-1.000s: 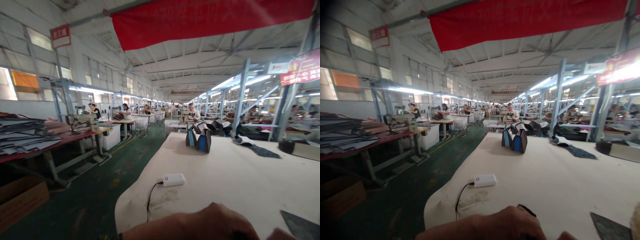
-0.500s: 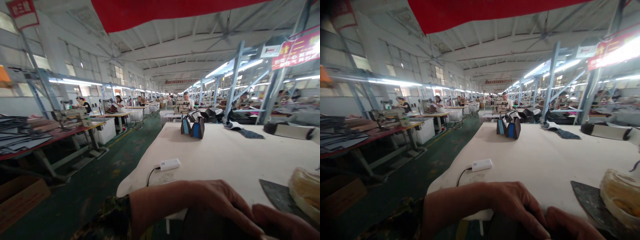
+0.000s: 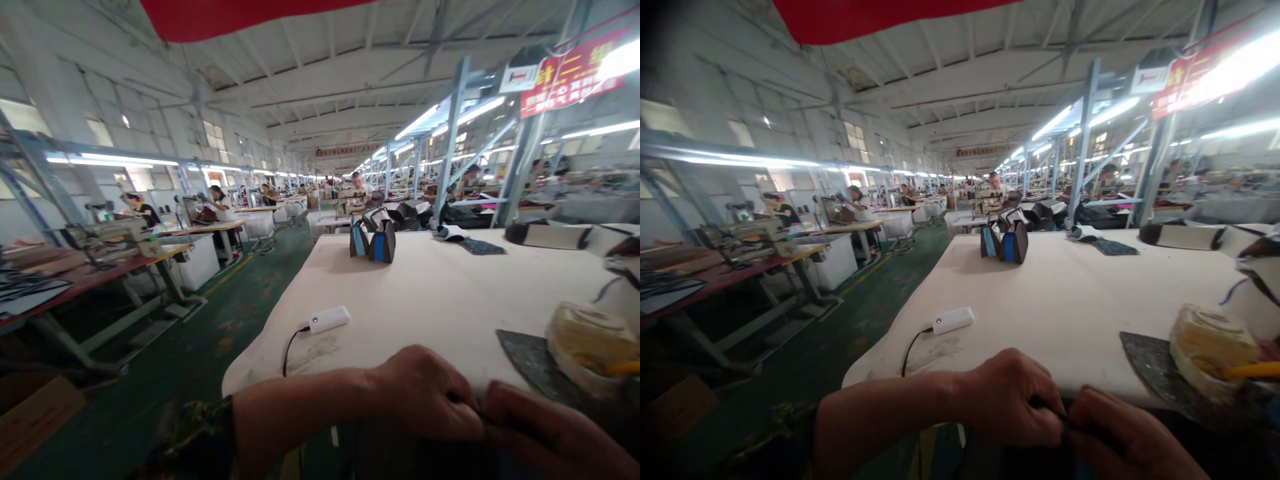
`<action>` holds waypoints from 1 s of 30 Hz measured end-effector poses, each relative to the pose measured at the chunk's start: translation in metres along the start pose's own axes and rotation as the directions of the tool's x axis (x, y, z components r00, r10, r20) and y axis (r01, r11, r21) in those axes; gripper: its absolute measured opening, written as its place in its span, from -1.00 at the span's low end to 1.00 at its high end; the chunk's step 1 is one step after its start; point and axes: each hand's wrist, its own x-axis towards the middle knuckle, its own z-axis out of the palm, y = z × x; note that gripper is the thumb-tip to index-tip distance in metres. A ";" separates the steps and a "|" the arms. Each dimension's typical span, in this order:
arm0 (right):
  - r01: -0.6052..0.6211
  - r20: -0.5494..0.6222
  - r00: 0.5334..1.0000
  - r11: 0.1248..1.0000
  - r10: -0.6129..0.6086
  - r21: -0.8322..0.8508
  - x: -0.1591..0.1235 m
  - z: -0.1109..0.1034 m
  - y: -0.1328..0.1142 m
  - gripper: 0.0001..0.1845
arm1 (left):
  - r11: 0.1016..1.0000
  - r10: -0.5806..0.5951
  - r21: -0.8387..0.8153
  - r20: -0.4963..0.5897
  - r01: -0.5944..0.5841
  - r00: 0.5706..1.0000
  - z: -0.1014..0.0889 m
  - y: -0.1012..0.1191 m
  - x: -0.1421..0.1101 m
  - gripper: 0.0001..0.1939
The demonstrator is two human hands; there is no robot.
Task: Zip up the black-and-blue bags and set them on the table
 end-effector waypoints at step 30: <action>0.570 -0.004 0.711 0.578 -0.704 -0.584 -0.041 0.007 -0.055 -0.89 | 0.946 -0.026 -0.281 0.437 0.163 0.899 -0.023 0.002 0.005 -0.65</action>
